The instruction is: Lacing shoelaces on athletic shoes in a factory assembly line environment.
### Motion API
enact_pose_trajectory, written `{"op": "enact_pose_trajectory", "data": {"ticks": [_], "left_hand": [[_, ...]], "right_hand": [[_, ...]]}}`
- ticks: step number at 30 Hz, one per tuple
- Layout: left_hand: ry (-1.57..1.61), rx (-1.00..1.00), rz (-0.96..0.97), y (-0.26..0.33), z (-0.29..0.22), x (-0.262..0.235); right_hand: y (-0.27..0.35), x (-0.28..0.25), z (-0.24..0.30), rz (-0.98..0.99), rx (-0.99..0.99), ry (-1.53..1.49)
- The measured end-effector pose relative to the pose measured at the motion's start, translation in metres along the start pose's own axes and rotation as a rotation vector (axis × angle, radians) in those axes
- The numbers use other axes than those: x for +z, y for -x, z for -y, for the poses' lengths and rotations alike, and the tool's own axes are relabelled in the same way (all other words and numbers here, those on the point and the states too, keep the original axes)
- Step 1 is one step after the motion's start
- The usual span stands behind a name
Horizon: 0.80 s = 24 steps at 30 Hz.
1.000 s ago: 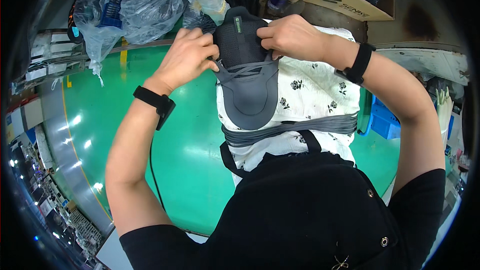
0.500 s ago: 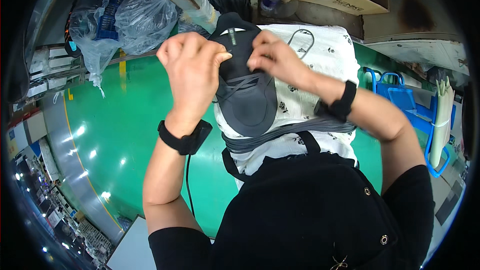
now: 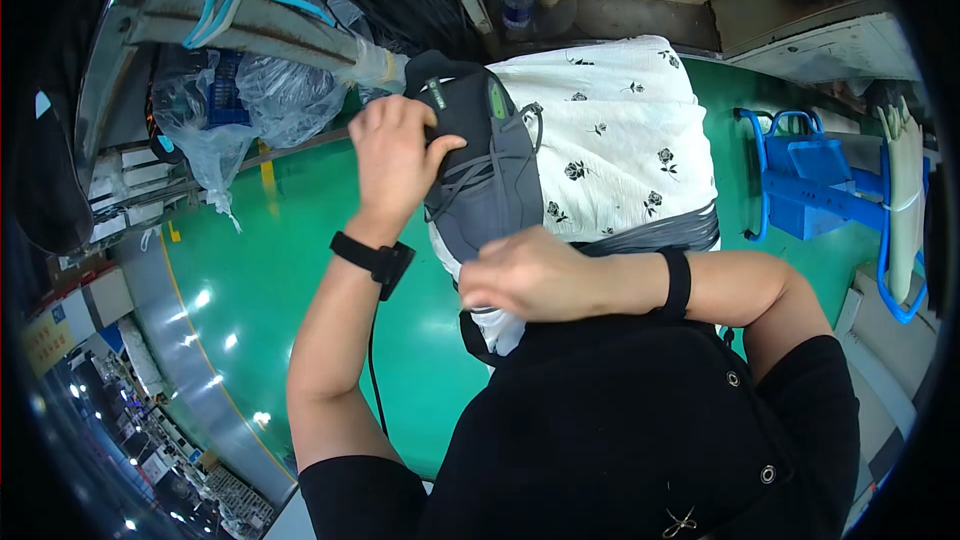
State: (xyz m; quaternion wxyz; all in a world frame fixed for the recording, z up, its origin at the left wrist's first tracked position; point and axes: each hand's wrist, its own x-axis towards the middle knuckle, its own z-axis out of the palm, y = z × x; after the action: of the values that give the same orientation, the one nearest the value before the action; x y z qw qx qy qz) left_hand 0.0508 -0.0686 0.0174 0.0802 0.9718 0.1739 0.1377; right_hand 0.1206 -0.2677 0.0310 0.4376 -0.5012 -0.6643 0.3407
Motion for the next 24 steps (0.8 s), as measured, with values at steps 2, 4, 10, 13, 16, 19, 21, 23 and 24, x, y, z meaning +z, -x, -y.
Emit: {"op": "enact_pose_trajectory", "data": {"ticks": [2, 4, 10, 13, 16, 19, 21, 23, 24], "left_hand": [[0.042, 0.025, 0.025, 0.001, 0.001, -0.021], [0.025, 0.109, 0.059, 0.008, -0.001, -0.029], [-0.157, 0.081, 0.080, 0.004, -0.022, 0.005], [-0.173, 0.101, 0.225, -0.003, -0.024, -0.008], [-0.185, 0.176, 0.216, -0.005, -0.027, -0.017], [-0.044, 0.089, 0.038, -0.006, -0.034, -0.016], [-0.002, 0.156, 0.154, -0.008, -0.027, -0.009], [-0.039, 0.165, 0.218, -0.018, -0.023, -0.007], [-0.044, 0.210, 0.280, -0.021, -0.018, -0.006]], "right_hand": [[0.000, -0.016, -0.004, -0.162, 0.152, 0.043], [0.004, -0.030, -0.013, -0.172, 0.343, -0.140], [-0.005, -0.022, -0.038, -0.297, 0.494, -0.577], [-0.005, -0.033, -0.056, -0.374, 0.556, -0.710], [-0.003, -0.042, -0.068, -0.407, 0.590, -0.661], [-0.004, -0.045, -0.070, -0.392, 0.585, -0.596], [-0.006, -0.047, -0.069, -0.363, 0.584, -0.573], [-0.008, -0.049, -0.070, -0.343, 0.551, -0.506], [-0.013, -0.051, -0.068, -0.332, 0.547, -0.503]]}}
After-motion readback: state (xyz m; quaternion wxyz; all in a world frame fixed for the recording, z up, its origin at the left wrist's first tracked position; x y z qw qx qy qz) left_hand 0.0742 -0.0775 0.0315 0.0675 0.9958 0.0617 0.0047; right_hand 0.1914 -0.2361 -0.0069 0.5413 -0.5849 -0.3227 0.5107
